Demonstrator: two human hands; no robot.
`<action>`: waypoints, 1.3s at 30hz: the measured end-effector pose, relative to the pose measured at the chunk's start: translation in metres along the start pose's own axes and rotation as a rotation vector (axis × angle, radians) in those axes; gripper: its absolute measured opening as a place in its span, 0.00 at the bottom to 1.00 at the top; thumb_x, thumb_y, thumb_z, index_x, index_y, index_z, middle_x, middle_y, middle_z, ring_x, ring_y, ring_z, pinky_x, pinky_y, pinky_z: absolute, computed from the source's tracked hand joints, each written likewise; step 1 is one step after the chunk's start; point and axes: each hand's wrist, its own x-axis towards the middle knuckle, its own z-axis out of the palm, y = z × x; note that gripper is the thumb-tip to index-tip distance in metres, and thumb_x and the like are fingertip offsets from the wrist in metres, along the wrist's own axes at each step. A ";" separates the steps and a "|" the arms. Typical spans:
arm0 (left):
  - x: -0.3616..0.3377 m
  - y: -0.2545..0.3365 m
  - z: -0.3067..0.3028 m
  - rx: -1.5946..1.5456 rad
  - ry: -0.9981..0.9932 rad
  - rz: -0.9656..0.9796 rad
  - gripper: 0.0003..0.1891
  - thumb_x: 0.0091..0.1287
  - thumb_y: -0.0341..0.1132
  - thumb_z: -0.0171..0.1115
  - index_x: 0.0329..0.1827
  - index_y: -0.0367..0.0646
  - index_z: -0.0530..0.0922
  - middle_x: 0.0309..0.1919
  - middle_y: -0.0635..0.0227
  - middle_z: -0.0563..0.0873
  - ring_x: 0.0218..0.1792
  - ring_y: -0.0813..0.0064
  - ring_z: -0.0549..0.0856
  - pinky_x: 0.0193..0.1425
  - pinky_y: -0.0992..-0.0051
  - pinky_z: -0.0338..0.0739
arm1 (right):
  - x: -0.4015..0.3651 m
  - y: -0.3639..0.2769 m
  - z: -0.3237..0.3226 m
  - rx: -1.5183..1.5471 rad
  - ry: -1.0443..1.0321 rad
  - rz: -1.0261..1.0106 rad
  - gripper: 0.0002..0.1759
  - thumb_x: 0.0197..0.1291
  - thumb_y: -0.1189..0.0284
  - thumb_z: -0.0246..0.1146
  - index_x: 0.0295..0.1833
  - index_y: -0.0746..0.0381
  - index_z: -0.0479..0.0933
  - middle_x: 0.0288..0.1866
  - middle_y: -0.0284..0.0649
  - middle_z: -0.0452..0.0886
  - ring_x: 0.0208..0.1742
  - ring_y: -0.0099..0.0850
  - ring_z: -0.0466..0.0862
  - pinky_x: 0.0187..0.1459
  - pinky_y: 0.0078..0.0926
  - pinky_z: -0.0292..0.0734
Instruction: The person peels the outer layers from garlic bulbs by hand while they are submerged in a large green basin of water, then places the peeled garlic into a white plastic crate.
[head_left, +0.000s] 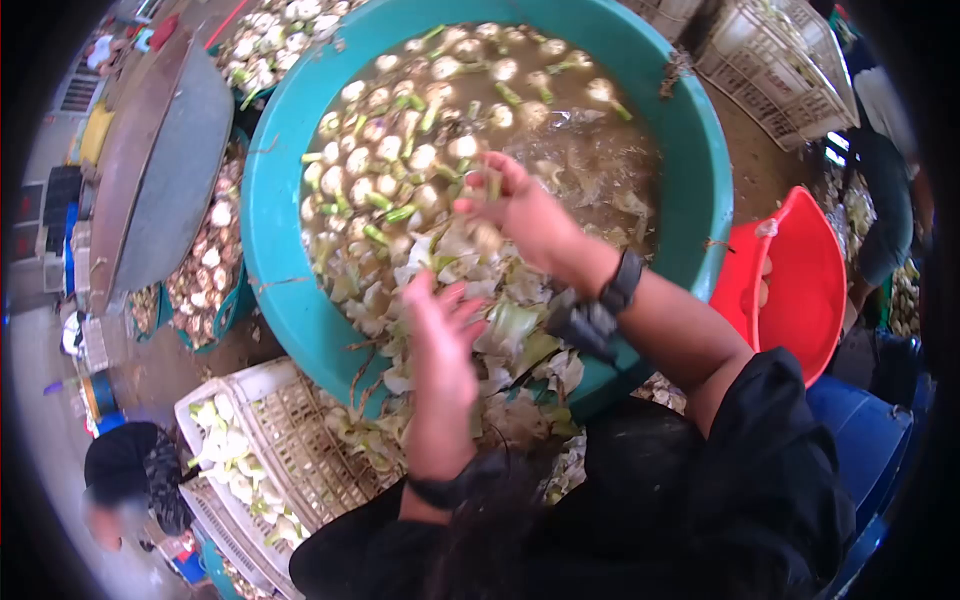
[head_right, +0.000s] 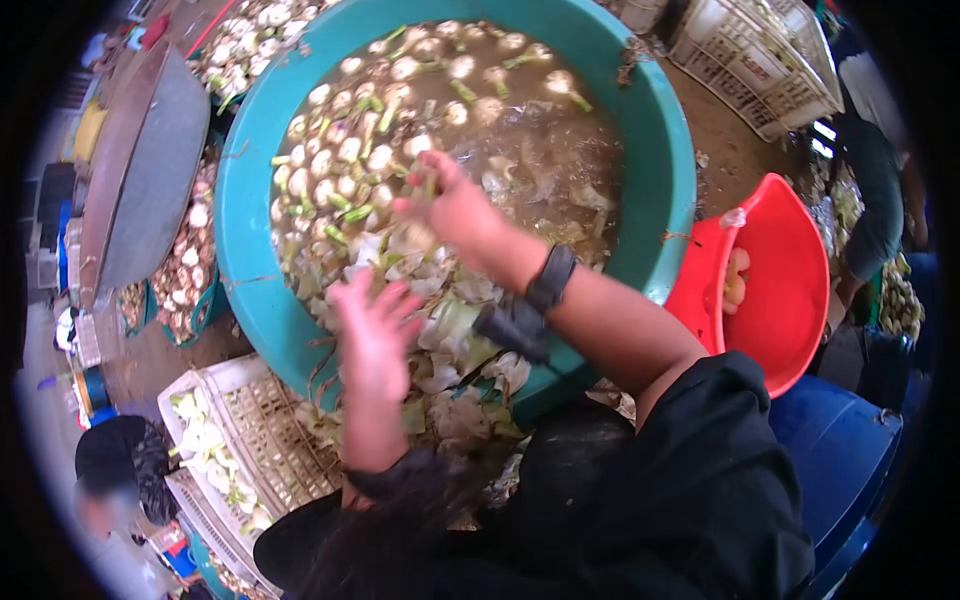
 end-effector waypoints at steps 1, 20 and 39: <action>0.004 -0.008 0.010 -0.021 -0.026 -0.052 0.32 0.63 0.64 0.40 0.55 0.43 0.66 0.43 0.57 0.76 0.37 0.71 0.77 0.36 0.77 0.71 | -0.016 0.007 0.020 0.086 -0.001 -0.074 0.15 0.57 0.80 0.54 0.52 0.61 0.71 0.47 0.42 0.72 0.44 0.27 0.78 0.41 0.18 0.73; 0.027 0.016 -0.037 0.185 -0.191 0.157 0.18 0.65 0.37 0.48 0.55 0.38 0.71 0.34 0.71 0.78 0.27 0.87 0.70 0.27 0.87 0.63 | -0.036 0.031 0.017 -0.517 -0.359 0.062 0.13 0.60 0.68 0.54 0.35 0.68 0.76 0.21 0.45 0.76 0.20 0.32 0.76 0.27 0.32 0.74; 0.041 0.006 -0.065 -0.527 -0.034 -0.080 0.10 0.67 0.35 0.50 0.45 0.39 0.74 0.43 0.60 0.81 0.46 0.70 0.80 0.49 0.71 0.78 | -0.064 -0.013 -0.001 -0.151 -0.548 -0.066 0.09 0.62 0.72 0.54 0.44 0.64 0.75 0.42 0.36 0.79 0.44 0.24 0.77 0.46 0.23 0.72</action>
